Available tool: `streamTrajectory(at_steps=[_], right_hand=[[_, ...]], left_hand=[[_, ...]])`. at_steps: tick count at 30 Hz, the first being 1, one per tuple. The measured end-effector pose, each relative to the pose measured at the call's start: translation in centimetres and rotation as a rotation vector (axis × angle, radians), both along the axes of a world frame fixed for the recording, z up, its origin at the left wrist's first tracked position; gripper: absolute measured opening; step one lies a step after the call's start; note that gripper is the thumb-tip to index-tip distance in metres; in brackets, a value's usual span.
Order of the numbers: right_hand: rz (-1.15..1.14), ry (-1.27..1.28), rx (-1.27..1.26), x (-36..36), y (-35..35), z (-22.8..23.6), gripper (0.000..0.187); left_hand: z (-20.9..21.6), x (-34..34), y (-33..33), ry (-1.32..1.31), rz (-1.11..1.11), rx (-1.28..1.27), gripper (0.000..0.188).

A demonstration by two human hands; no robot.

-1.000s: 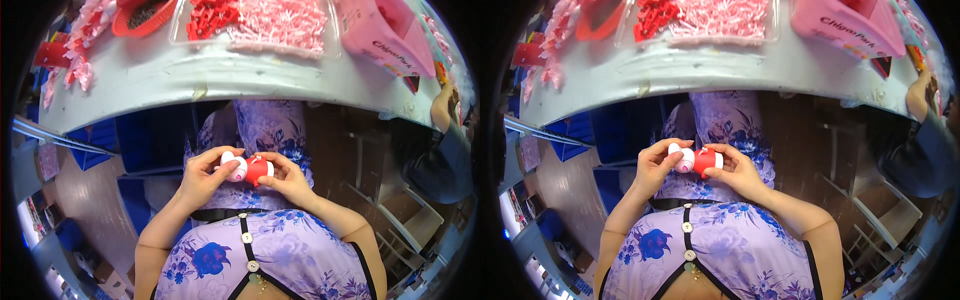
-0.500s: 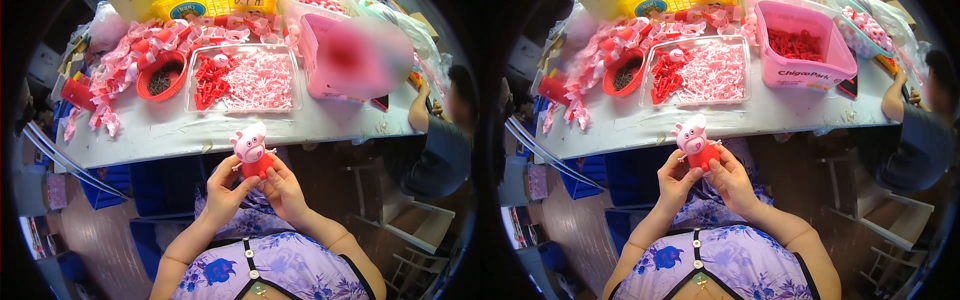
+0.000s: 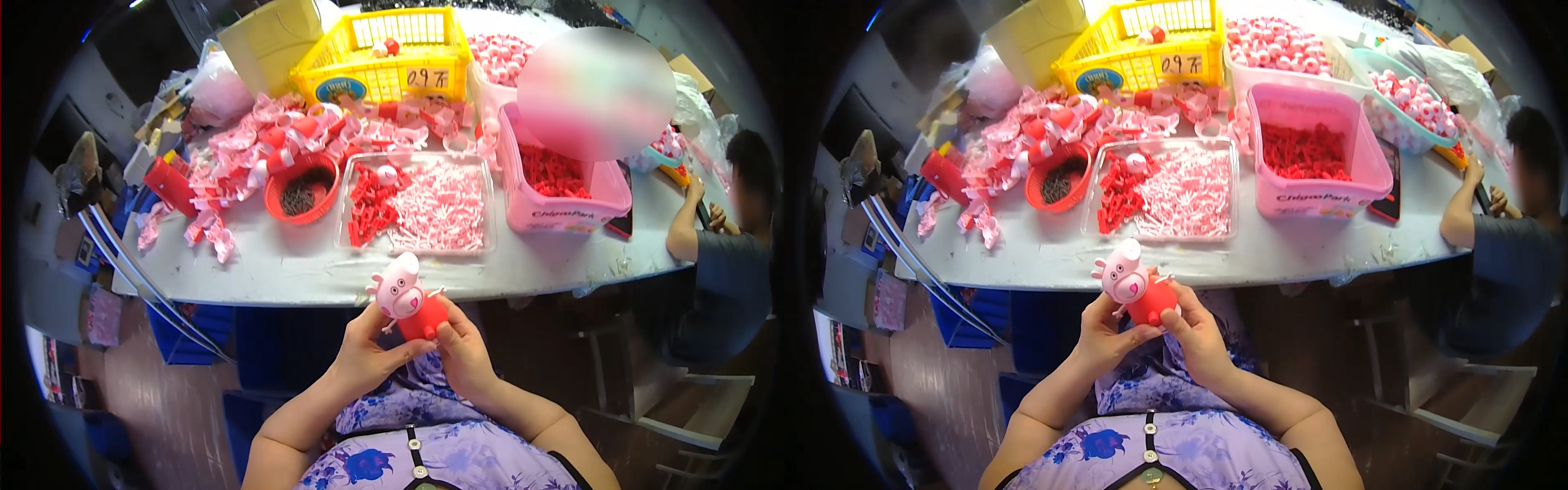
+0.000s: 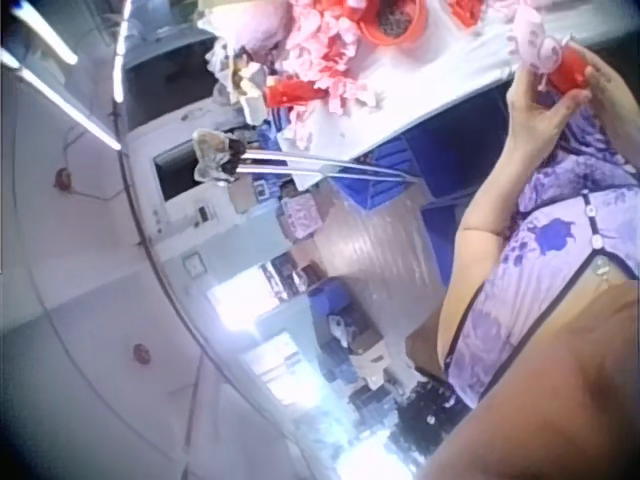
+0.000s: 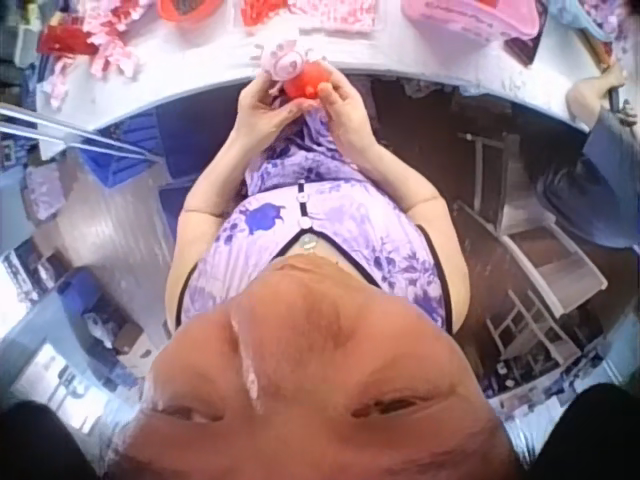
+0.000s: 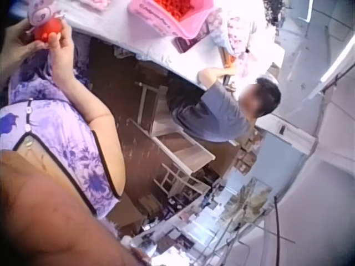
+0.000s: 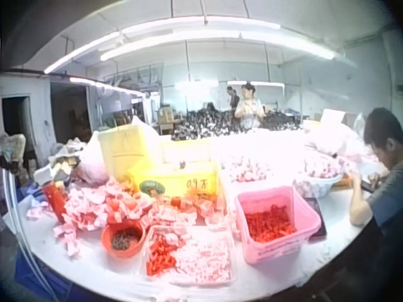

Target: The person assembles small pink and white plastic toys by hand. They pick up a pink base, insert a white head piece, and then attach a red body piece to complete the figure. The process is repeated multiple times with components taken from containers on the table.

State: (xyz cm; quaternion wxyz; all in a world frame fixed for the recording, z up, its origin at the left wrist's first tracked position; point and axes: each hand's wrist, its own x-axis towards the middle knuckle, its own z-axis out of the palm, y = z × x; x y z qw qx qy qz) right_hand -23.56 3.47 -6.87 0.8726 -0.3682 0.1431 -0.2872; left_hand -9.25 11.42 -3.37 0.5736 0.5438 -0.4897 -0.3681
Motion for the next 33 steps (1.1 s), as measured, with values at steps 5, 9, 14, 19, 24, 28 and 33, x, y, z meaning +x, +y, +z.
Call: streamTrajectory(at_steps=[5,9,14,19,24,28,33], right_hand=[[0.009,-0.02,-0.351,0.9,-1.4,0.7,0.065],[-0.001,0.01,-0.587,0.4,-1.1,0.6,0.062],[0.044,0.39,-1.093,-1.1,-2.8,-4.3,0.028],[-0.181,0.302,-1.395,-0.3,-2.1,-7.6,0.017],[-0.208,0.315,-1.372,-0.6,-3.0,-8.0,0.02],[-0.234,0.324,-1.374,-0.8,-3.2,-7.9,0.021],[-0.225,0.329,-1.395,-0.7,-3.1,-7.9,0.022]], left_hand=[[2.2,1.7,-1.8,0.33,0.032,0.09,0.054],[5.1,6.6,-6.6,0.36,0.122,-0.035,0.042],[10.7,13.3,-18.7,0.394,0.122,-0.127,0.04],[12.8,19.6,-28.1,0.321,0.293,-0.117,0.041],[11.7,22.1,-30.9,0.378,0.404,-0.109,0.044],[9.0,20.3,-28.8,0.275,0.406,-0.146,0.046],[6.1,14.3,-20.8,0.101,0.281,-0.108,0.04]])
